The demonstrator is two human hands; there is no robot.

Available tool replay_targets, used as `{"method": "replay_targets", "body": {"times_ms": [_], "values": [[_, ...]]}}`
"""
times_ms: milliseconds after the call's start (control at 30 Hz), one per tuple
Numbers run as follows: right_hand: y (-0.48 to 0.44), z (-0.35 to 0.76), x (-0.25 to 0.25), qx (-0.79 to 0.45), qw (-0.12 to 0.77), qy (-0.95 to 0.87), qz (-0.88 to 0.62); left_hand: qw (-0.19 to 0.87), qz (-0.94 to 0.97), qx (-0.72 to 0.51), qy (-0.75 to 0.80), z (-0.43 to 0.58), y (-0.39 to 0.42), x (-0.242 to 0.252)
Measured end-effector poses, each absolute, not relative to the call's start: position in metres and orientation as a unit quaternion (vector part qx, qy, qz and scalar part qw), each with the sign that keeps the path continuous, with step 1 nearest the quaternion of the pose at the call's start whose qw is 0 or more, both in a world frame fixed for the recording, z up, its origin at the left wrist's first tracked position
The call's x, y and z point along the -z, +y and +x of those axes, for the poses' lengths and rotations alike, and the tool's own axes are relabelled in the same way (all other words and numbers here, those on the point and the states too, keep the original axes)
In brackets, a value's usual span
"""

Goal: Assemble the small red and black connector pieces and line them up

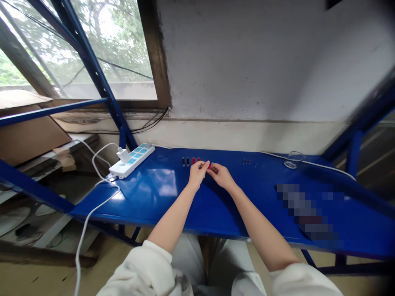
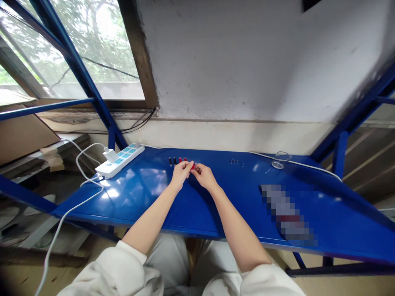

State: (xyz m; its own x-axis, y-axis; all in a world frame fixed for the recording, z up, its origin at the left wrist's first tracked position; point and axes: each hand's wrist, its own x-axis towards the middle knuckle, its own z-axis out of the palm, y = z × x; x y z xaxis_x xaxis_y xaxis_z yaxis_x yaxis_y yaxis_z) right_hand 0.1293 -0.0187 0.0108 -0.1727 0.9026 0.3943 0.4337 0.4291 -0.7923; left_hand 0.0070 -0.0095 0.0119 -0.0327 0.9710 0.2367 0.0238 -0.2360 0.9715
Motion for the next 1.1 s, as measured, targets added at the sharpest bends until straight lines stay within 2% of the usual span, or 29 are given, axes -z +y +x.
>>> {"method": "replay_targets", "body": {"times_ms": [333, 433, 500, 567, 700, 1100], "values": [[-0.016, 0.135, -0.006, -0.192, 0.375, -0.752, -0.508, 0.455, 0.559, -0.496, 0.484, 0.006, -0.007, -0.005], [-0.012, 0.141, -0.001, -0.142, 0.363, -0.727, -0.565, 0.338, 0.628, -0.481, 0.51, 0.007, -0.01, -0.003], [-0.008, 0.146, 0.001, -0.115, 0.393, -0.691, -0.596, 0.228, 0.691, -0.459, 0.51, 0.008, -0.015, -0.003], [-0.003, 0.154, 0.003, -0.103, 0.431, -0.647, -0.62, 0.161, 0.743, -0.418, 0.496, 0.01, -0.019, -0.003], [0.015, 0.174, 0.004, -0.105, 0.442, -0.585, -0.672, 0.135, 0.795, -0.359, 0.469, 0.013, -0.026, -0.005], [0.076, 0.189, 0.004, -0.071, 0.316, -0.626, -0.71, 0.11, 0.833, -0.305, 0.448, 0.016, -0.029, -0.007]]}}
